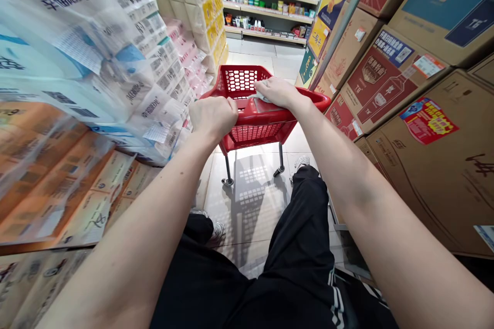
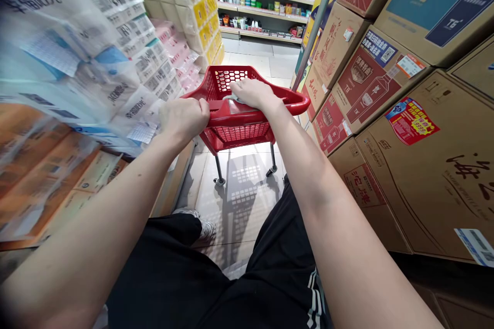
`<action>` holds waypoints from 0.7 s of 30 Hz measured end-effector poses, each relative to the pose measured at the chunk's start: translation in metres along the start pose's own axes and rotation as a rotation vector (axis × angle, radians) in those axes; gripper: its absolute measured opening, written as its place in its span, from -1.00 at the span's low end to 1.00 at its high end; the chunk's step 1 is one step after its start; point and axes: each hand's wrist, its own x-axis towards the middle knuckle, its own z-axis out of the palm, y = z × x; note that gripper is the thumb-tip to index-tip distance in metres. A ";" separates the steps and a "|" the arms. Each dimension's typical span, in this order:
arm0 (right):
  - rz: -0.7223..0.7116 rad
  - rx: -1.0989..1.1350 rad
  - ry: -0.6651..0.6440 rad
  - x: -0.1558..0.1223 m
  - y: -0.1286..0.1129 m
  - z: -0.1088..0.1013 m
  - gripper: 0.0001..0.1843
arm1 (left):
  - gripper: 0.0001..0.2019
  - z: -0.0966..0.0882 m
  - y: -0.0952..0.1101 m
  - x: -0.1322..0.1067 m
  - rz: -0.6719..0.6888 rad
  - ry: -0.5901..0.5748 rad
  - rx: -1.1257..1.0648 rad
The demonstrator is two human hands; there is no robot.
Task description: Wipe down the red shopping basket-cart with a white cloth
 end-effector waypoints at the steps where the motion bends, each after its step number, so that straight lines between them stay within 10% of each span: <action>1: 0.026 0.030 -0.017 -0.004 0.011 -0.001 -0.44 | -0.30 0.000 -0.001 0.000 -0.004 -0.002 0.000; 7: 0.164 0.015 0.035 -0.034 0.048 0.000 -0.40 | -0.32 -0.003 -0.003 0.003 -0.020 -0.042 -0.065; 21: 0.319 0.043 0.486 -0.067 0.033 0.015 -0.30 | -0.35 0.001 0.000 0.003 -0.018 -0.026 -0.011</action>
